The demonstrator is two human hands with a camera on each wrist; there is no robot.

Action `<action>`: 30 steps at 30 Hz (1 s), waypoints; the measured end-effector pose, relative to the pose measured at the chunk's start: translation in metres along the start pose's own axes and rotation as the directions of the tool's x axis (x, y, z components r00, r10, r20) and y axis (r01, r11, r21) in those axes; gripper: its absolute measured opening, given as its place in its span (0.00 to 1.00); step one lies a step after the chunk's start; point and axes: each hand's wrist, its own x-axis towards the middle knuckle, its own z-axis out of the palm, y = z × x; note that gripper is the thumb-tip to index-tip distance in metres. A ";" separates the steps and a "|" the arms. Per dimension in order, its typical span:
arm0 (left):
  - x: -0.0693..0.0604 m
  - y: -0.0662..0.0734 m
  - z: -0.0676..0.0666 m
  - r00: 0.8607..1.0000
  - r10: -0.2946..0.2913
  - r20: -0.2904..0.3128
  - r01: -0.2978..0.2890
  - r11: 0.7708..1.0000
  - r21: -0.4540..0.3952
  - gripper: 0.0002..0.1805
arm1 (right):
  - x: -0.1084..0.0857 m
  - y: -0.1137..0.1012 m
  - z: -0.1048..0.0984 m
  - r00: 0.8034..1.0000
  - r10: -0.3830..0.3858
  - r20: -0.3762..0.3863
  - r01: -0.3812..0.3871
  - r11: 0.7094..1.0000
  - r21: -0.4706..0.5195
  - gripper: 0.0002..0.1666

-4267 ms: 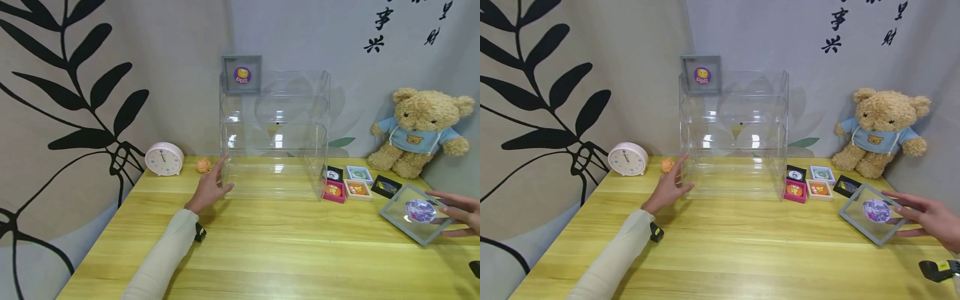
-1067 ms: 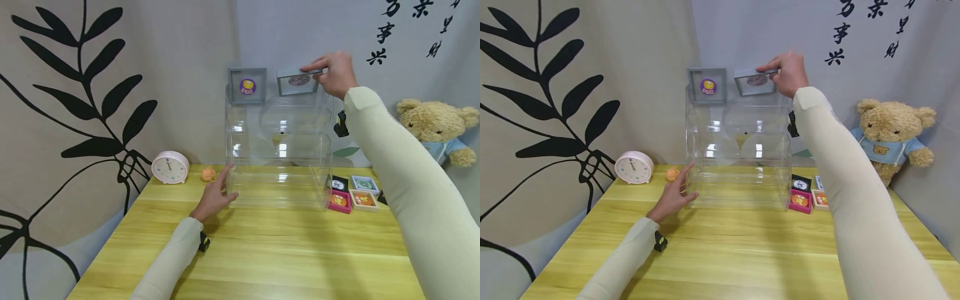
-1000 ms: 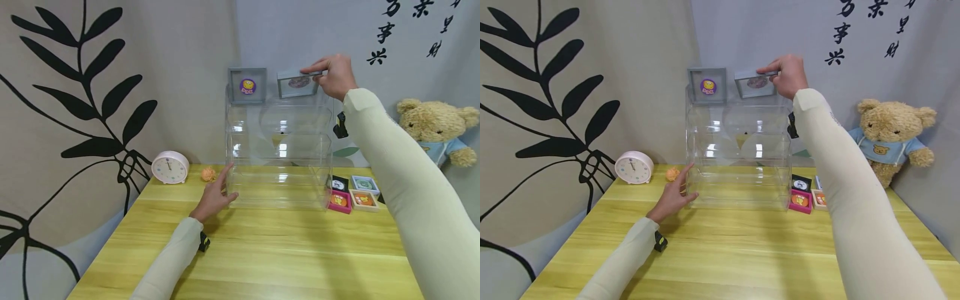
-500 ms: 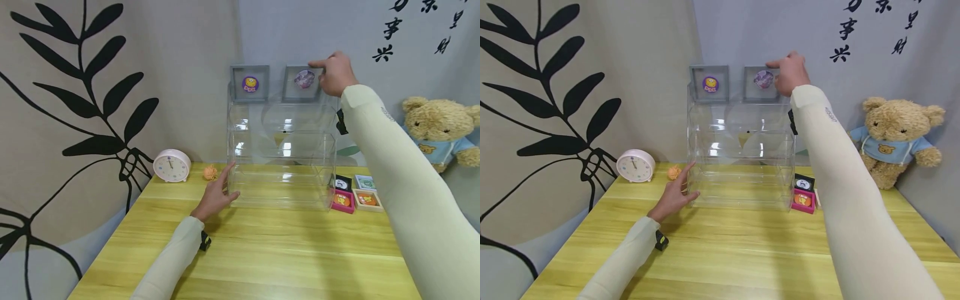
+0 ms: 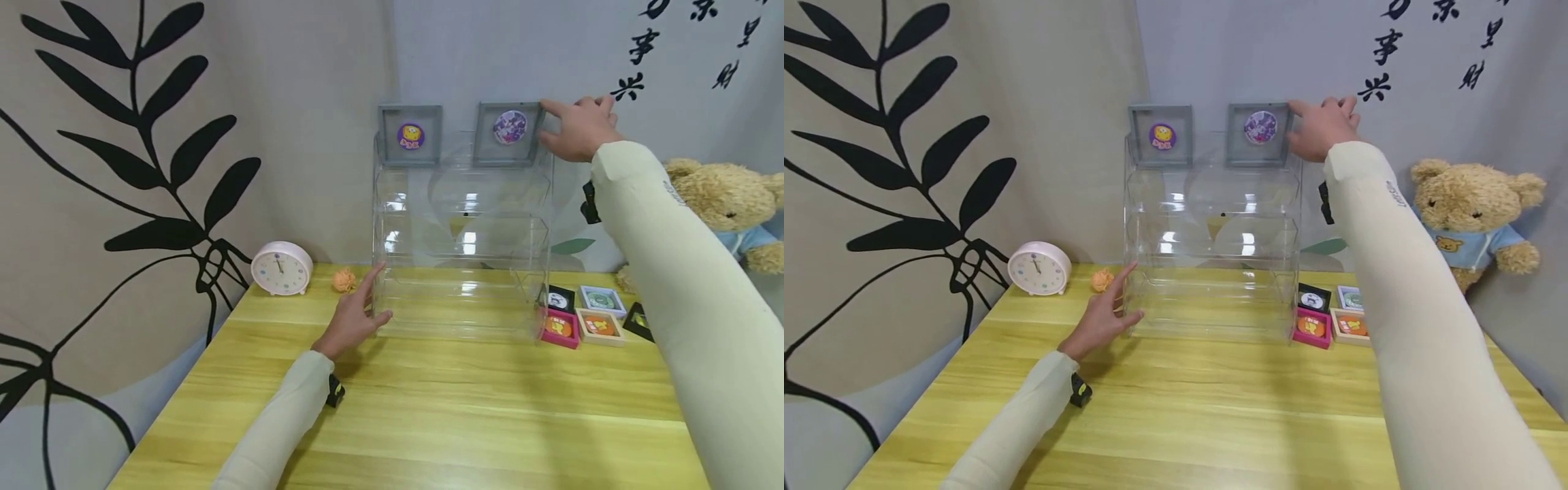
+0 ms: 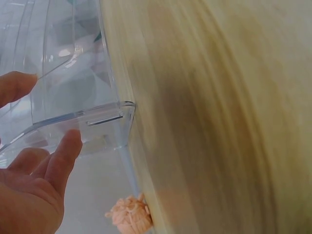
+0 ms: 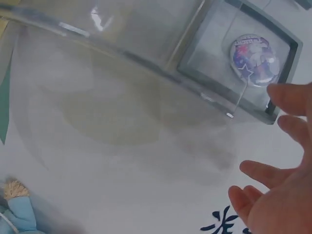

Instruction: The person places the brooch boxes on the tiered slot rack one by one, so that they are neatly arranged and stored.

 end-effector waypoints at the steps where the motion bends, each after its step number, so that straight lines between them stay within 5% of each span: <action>1: 0.000 0.000 0.000 1.000 -0.001 -0.003 0.001 1.000 -0.001 0.54 | -0.003 0.003 0.001 1.000 -0.012 -0.010 0.011 1.000 -0.012 0.41; 7: 0.003 0.000 -0.003 1.000 0.008 -0.010 -0.008 1.000 0.011 0.54 | -0.030 0.025 0.014 0.990 -0.119 -0.074 0.116 0.993 -0.038 0.39; 16: -0.002 -0.001 0.000 1.000 0.000 -0.012 0.000 1.000 0.012 0.53 | -0.088 0.056 0.056 0.966 -0.248 -0.074 0.246 0.969 -0.025 0.32; 23: -0.002 0.000 0.003 1.000 -0.007 -0.003 0.007 1.000 0.000 0.53 | -0.145 0.081 0.108 0.967 -0.230 -0.109 0.242 0.964 0.111 0.24; 30: -0.001 0.001 0.002 1.000 -0.013 -0.011 0.013 1.000 0.007 0.55 | -0.174 0.109 0.159 0.982 -0.186 0.023 0.177 0.962 0.210 0.24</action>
